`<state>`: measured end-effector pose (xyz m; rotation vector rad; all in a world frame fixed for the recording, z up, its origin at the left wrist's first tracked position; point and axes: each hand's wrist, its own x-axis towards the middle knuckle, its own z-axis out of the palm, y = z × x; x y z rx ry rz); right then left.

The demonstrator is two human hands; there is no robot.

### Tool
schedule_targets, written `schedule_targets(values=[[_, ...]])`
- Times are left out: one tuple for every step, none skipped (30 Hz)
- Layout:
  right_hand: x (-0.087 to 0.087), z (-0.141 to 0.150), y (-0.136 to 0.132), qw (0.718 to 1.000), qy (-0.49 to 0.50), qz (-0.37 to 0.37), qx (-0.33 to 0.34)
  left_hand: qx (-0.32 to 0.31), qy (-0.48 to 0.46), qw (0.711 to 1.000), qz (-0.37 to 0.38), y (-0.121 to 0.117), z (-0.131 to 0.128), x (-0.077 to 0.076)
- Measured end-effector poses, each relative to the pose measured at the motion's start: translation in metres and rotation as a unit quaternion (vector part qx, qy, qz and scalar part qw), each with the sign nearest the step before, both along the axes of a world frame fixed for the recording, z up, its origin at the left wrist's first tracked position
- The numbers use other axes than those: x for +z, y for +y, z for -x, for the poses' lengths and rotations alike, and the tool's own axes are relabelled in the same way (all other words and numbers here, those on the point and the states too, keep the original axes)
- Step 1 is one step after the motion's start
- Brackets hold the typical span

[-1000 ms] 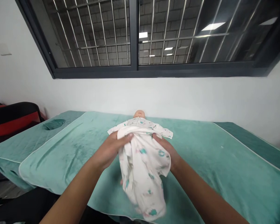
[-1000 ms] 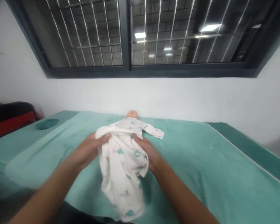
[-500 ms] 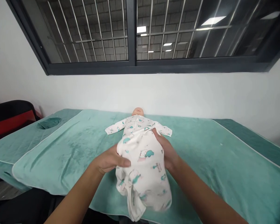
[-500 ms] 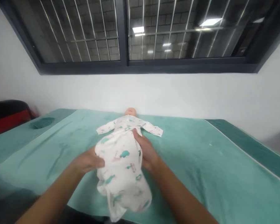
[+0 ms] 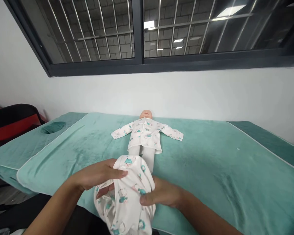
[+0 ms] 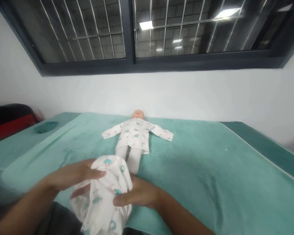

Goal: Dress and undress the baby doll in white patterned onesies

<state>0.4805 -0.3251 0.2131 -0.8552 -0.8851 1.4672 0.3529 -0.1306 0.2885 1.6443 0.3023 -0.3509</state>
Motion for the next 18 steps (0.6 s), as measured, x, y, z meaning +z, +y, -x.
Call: schedule_targets(values=[[-0.007,0.002,-0.003,1.000,0.015,0.019,-0.006,-0.003,0.001,1.000,-0.003,0.000,0.001,0.000],[-0.015,0.003,-0.007,0.999,0.020,0.036,-0.023,0.000,0.000,1.000,-0.005,-0.001,0.000,-0.001],[-0.023,0.003,-0.009,0.997,0.011,0.049,-0.051,0.003,0.002,1.000,-0.011,-0.004,-0.003,-0.004],[-0.030,0.002,-0.011,0.995,-0.007,0.057,-0.086,0.007,0.004,1.000,-0.023,-0.007,-0.008,-0.009],[-0.036,-0.001,-0.013,0.990,-0.034,0.063,-0.122,0.013,0.004,0.999,-0.039,-0.011,-0.013,-0.015],[-0.042,-0.003,-0.015,0.983,-0.067,0.069,-0.154,0.017,0.003,0.998,-0.058,-0.016,-0.019,-0.022],[-0.047,-0.007,-0.017,0.975,-0.104,0.077,-0.181,0.019,-0.001,0.997,-0.076,-0.020,-0.024,-0.029],[-0.051,-0.009,-0.019,0.964,-0.144,0.086,-0.204,0.017,-0.010,0.996,-0.092,-0.023,-0.029,-0.035],[-0.054,-0.012,-0.021,0.952,-0.187,0.097,-0.222,0.012,-0.022,0.994,-0.106,-0.027,-0.033,-0.040],[-0.056,-0.013,-0.022,0.938,-0.228,0.107,-0.239,0.005,-0.030,0.992,-0.120,-0.029,-0.036,-0.043],[-0.057,-0.013,-0.024,0.924,-0.264,0.115,-0.253,-0.006,-0.031,0.991,-0.131,-0.031,-0.037,-0.045],[-0.058,-0.012,-0.025,0.913,-0.287,0.118,-0.264,-0.018,-0.024,0.990,-0.138,-0.033,-0.037,-0.046],[-0.059,-0.010,-0.025,0.909,-0.297,0.116,-0.270,-0.030,-0.013,0.990,-0.138,-0.034,-0.037,-0.045],[-0.059,-0.008,-0.026,0.907,-0.297,0.114,-0.277,-0.039,-0.001,0.991,-0.130,-0.034,-0.035,-0.044],[-0.060,-0.007,-0.026,0.907,-0.289,0.113,-0.285,-0.042,0.005,0.993,-0.113,-0.034,-0.033,-0.042],[-0.060,-0.005,-0.026,0.908,-0.276,0.111,-0.294,-0.039,0.002,0.995,-0.092,-0.034,-0.031,-0.041],[-0.061,-0.005,-0.026,0.910,-0.259,0.107,-0.306,-0.029,-0.007,0.997,-0.069,-0.034,-0.029,-0.040],[-0.062,-0.005,-0.027,0.912,-0.237,0.103,-0.319,-0.016,-0.019,0.999,-0.047,-0.034,-0.027,-0.040]])
